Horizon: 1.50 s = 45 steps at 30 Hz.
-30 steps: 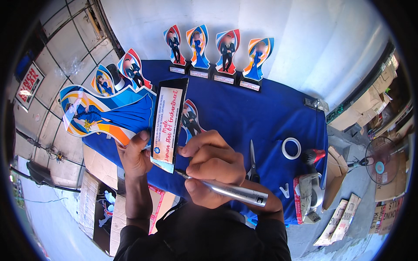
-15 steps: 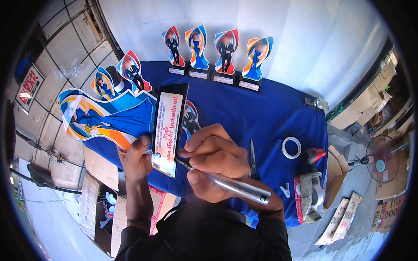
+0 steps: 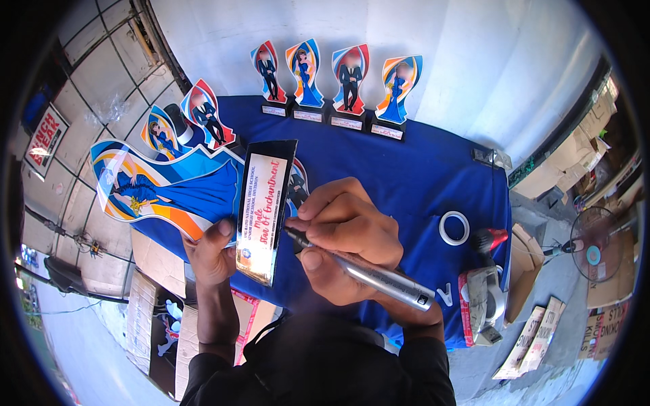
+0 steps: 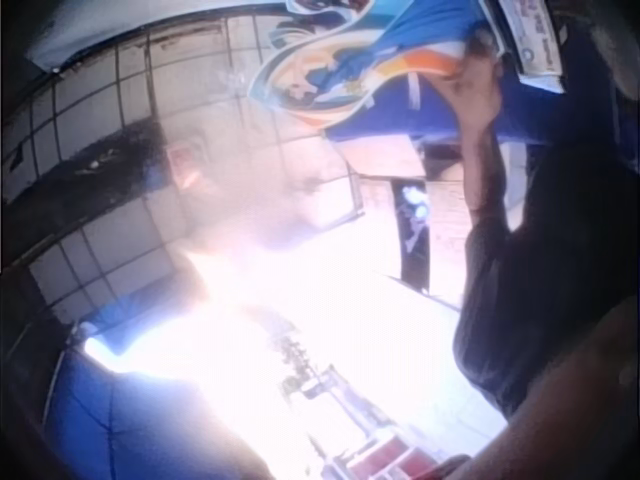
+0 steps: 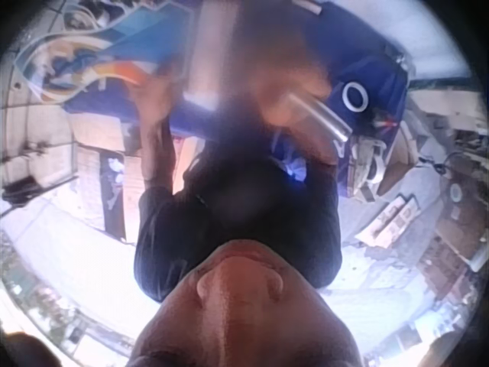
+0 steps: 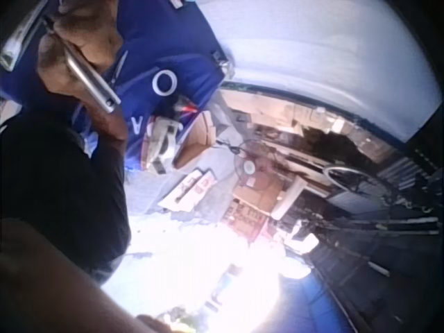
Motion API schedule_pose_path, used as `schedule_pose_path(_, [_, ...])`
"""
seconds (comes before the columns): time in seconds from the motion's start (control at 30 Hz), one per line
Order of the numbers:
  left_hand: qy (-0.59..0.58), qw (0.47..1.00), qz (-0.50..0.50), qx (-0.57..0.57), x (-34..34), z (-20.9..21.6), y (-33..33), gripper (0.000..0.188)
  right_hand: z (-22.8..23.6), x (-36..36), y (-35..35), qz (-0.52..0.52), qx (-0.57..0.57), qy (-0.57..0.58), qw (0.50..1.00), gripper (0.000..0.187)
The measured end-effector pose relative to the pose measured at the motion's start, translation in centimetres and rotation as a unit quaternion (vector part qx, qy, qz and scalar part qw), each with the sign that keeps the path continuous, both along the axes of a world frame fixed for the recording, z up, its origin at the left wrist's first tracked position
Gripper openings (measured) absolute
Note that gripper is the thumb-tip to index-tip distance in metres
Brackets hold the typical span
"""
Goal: The person assembles multiple awards by attaching printed labels to the bases of cutout figures. They write on the labels with a marker, peel off backing, and press the labels onto the award bases. The finished awards are placed on a blue table.
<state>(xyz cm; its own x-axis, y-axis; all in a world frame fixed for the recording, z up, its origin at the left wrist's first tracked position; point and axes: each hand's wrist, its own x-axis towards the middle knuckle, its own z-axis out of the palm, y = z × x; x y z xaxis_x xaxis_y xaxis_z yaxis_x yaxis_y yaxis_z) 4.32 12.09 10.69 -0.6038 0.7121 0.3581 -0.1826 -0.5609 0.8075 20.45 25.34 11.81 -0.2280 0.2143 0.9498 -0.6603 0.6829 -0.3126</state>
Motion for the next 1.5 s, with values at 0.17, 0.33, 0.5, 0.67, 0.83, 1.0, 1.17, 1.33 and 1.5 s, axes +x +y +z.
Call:
schedule_pose_path(0.17, [-0.012,1.0,0.002,-0.002,0.2,0.3,0.0,0.039,0.2,0.0,-0.6,0.002,-0.049,0.029,0.998,0.018])
schedule_pose_path(0.33, [0.001,1.0,0.004,-0.001,0.1,0.1,-0.1,0.039,0.3,0.0,-0.7,-0.009,-0.038,0.028,0.999,0.018])
schedule_pose_path(0.5, [0.003,1.0,0.006,-0.006,0.1,0.0,-0.4,0.039,0.4,0.1,-0.9,0.0,-0.04,0.024,0.999,0.019])
schedule_pose_path(0.67, [0.017,1.0,0.018,-0.002,0.1,-0.1,-0.5,0.039,0.5,0.0,-0.8,0.007,-0.027,0.038,0.999,0.018])
schedule_pose_path(0.83, [0.016,1.0,0.015,0.01,0.2,-0.3,-0.4,0.041,0.4,-0.1,-1.2,0.013,-0.01,0.038,0.999,0.019])
schedule_pose_path(1.0, [-0.004,1.0,0.014,0.023,0.3,-0.2,-0.5,0.043,0.1,-0.1,-1.5,0.006,-0.027,0.033,0.999,0.02])
schedule_pose_path(1.17, [-0.008,1.0,-0.006,0.017,0.2,-0.2,-0.7,0.043,0.0,0.0,-1.4,0.017,-0.031,0.044,0.998,0.02])
schedule_pose_path(1.33, [0.005,1.0,-0.005,0.029,0.2,-0.4,-0.6,0.042,0.0,0.1,-1.4,-0.001,-0.024,0.041,0.999,0.021])
schedule_pose_path(1.5, [0.009,1.0,-0.002,0.026,0.3,-0.4,-0.5,0.04,0.0,-0.3,-1.2,0.0,-0.026,0.064,0.998,0.021])
